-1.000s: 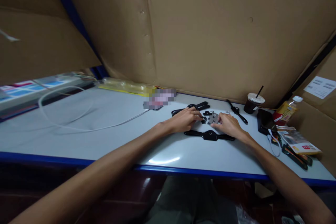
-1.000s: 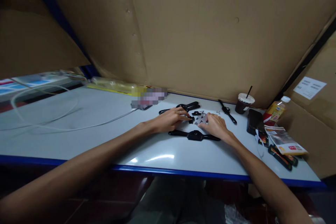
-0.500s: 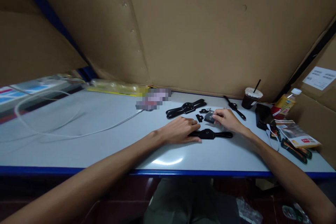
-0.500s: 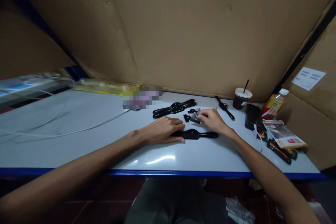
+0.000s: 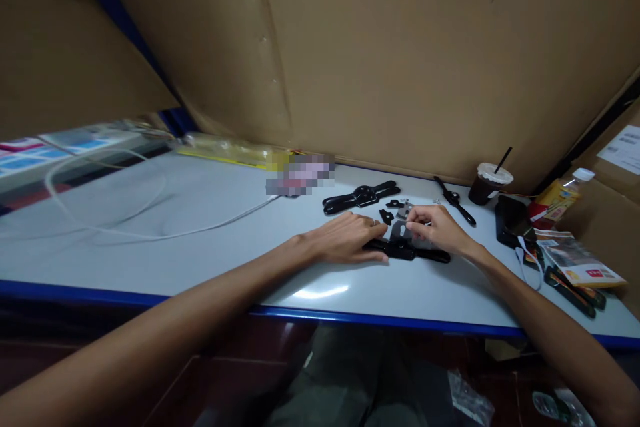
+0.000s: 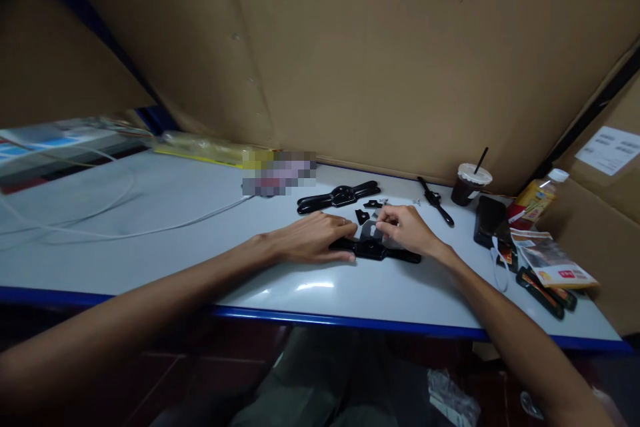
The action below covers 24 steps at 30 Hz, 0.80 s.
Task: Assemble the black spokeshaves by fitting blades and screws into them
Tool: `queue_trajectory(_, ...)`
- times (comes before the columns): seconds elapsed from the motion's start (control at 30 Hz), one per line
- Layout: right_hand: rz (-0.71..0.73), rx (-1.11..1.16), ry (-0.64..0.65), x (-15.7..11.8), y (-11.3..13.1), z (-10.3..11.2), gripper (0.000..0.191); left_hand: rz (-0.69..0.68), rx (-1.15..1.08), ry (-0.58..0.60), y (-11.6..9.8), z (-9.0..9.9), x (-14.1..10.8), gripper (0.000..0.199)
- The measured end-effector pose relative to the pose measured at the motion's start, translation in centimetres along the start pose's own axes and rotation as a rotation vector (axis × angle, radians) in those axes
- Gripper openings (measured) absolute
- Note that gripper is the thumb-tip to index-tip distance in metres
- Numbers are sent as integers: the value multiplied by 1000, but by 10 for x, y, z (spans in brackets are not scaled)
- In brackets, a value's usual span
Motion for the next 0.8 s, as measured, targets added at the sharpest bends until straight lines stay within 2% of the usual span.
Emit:
queue_trajectory(0.17,-57,-15,72,-1,-6,-2,13,0,-7,-10,2,-1,0,43)
queue_trajectory(0.43,-96,53,108,-1,-15,-2,15,-87,251,-108,-2,-3,3,44)
queue_trajectory(0.8,-74,52,175,-1,-18,-6,12,-118,239,-149,-3,-2,2,47)
Point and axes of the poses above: each hand's wrist, its own x-axis towards the middle knuckle, its own z-axis out of the back of the hand, y = z × x, the point moved 3 cm from there along x, towards the middle knuckle, and after that the axes turned 12 degrees about z, right-handed, at the moved point
